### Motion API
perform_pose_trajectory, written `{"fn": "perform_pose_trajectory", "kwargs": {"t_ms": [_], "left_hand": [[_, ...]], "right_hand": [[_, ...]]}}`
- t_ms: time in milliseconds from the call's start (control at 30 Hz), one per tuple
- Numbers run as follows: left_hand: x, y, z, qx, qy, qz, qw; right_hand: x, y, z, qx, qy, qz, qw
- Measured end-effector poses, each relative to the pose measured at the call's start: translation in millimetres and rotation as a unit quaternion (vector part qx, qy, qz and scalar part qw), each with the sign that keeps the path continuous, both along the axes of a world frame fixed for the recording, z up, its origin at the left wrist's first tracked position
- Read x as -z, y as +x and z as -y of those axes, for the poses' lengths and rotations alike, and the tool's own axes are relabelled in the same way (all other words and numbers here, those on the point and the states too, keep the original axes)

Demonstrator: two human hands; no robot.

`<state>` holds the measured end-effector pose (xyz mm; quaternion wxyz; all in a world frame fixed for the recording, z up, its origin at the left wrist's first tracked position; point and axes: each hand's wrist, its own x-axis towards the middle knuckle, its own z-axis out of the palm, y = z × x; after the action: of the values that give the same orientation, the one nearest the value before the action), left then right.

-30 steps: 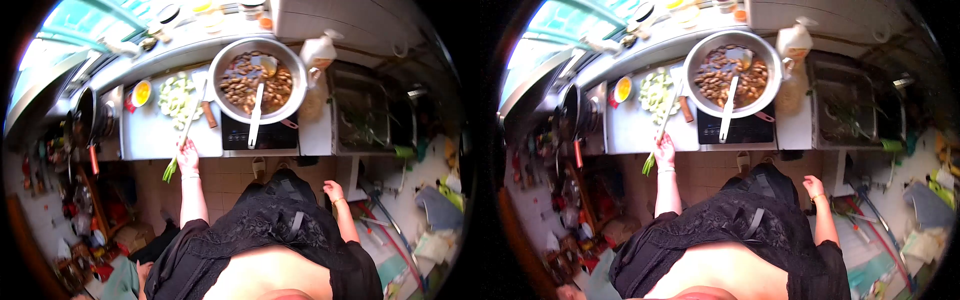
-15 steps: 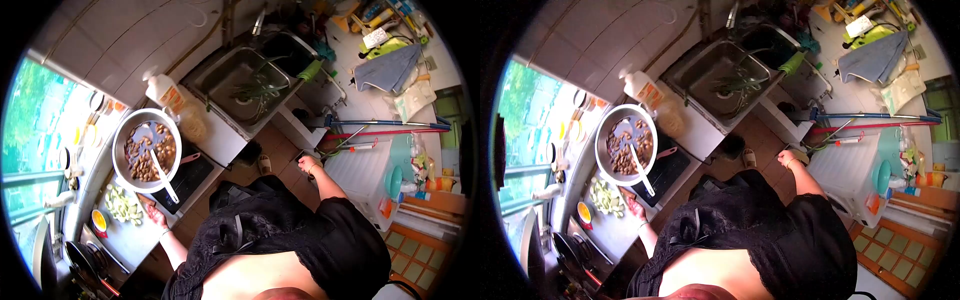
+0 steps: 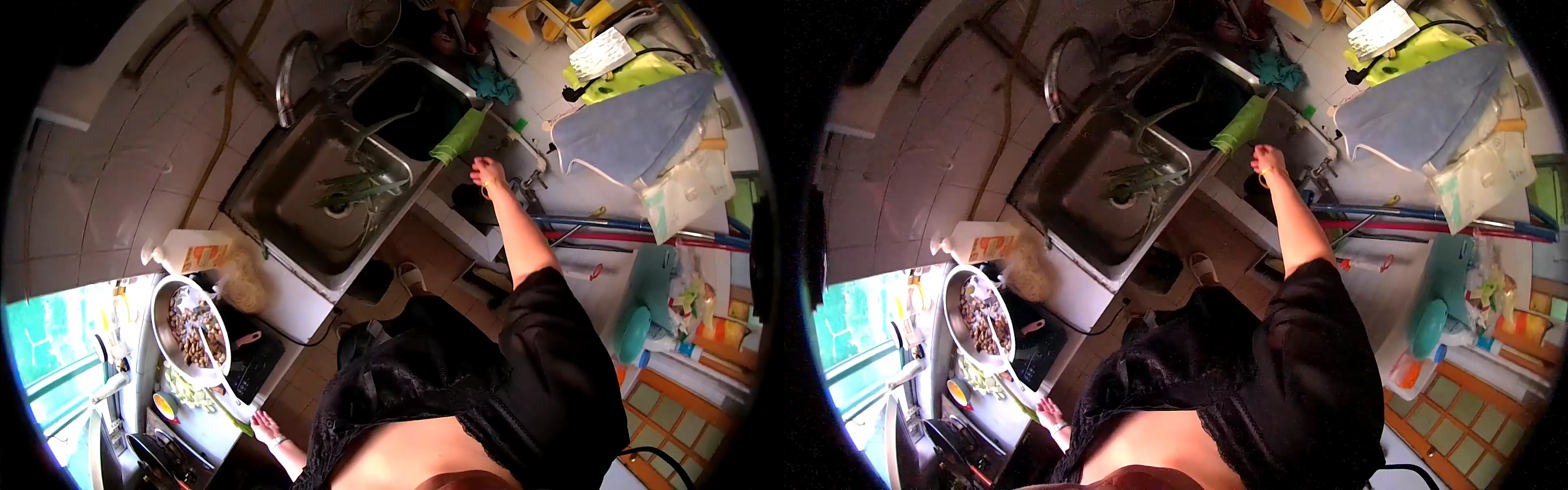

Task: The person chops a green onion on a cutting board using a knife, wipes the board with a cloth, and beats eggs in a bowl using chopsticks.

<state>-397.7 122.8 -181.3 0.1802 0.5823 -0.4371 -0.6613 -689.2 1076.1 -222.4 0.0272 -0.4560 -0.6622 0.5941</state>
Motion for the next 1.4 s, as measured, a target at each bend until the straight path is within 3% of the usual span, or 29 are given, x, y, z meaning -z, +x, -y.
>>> {"fn": "perform_pose_trajectory", "kwargs": {"t_ms": [133, 167, 233, 300, 367, 467, 533, 600, 667, 800, 867, 933, 1033, 1067, 1100, 1133, 1167, 1200, 1267, 1333, 1400], "left_hand": [[-15, 25, -84, 0.001, 0.014, 0.032, 0.999], [-18, 33, -95, 0.019, 0.029, 0.042, 0.999], [-25, 46, -120, 0.037, 0.055, 0.067, 0.996], [-37, 58, -152, 0.042, 0.051, 0.089, 0.994], [-44, 64, -170, 0.013, 0.072, 0.114, 0.991], [-43, 84, -183, -0.018, 0.1, 0.116, 0.988], [-41, 96, -193, 0.008, 0.097, 0.1, 0.99], [-50, 90, -210, 0.054, 0.097, 0.095, 0.989], [-42, 97, -219, 0.065, 0.113, 0.078, 0.988], [-8, 104, -234, 0.24, 0.092, 0.124, 0.958], [-15, 72, -269, 0.265, 0.09, 0.113, 0.953], [-25, 33, -307, 0.269, 0.119, 0.093, 0.951], [-52, -38, -367, 0.319, 0.146, 0.012, 0.936], [-63, -59, -384, 0.369, 0.159, -0.04, 0.915], [-107, -94, -403, 0.452, 0.188, -0.077, 0.869], [-116, -112, -420, 0.485, 0.175, -0.103, 0.851], [-126, -125, -427, 0.53, 0.17, -0.139, 0.819], [-140, -136, -436, 0.54, 0.186, -0.161, 0.805], [-140, -140, -443, 0.521, 0.263, -0.269, 0.766], [-145, -127, -432, 0.45, 0.388, -0.351, 0.724], [-147, -110, -421, 0.407, 0.386, -0.408, 0.72]], "right_hand": [[-11, -65, -51, 0.033, 0.071, -0.008, 0.997], [6, -84, -80, -0.018, 0.239, 0.008, 0.971], [3, -106, -105, -0.064, 0.503, -0.011, 0.862], [-15, -131, -123, -0.145, 0.581, 0.06, 0.798], [-26, -150, -130, -0.208, 0.595, 0.115, 0.768], [-27, -168, -144, -0.29, 0.536, 0.141, 0.78], [-25, -180, -161, -0.281, 0.544, 0.191, 0.767], [-38, -187, -190, -0.242, 0.487, 0.103, 0.833], [-66, -184, -211, -0.186, 0.467, -0.066, 0.862], [-199, -133, -142, -0.131, 0.285, -0.337, 0.888], [-267, -100, -84, -0.167, 0.341, -0.376, 0.846], [-315, -70, -25, -0.169, 0.29, -0.451, 0.827], [-365, -29, 40, -0.113, 0.242, -0.449, 0.853], [-383, -15, 58, -0.097, 0.326, -0.389, 0.856], [-382, -4, 52, -0.152, 0.397, -0.373, 0.824], [-383, 6, 46, -0.2, 0.465, -0.363, 0.783], [-384, 14, 64, -0.262, 0.386, -0.424, 0.776], [-386, 20, 98, -0.351, 0.223, -0.492, 0.765], [-387, 44, 172, -0.517, -0.131, -0.506, 0.678], [-392, 65, 246, -0.632, -0.278, -0.42, 0.59], [-385, 67, 308, -0.712, -0.325, -0.319, 0.535]]}}
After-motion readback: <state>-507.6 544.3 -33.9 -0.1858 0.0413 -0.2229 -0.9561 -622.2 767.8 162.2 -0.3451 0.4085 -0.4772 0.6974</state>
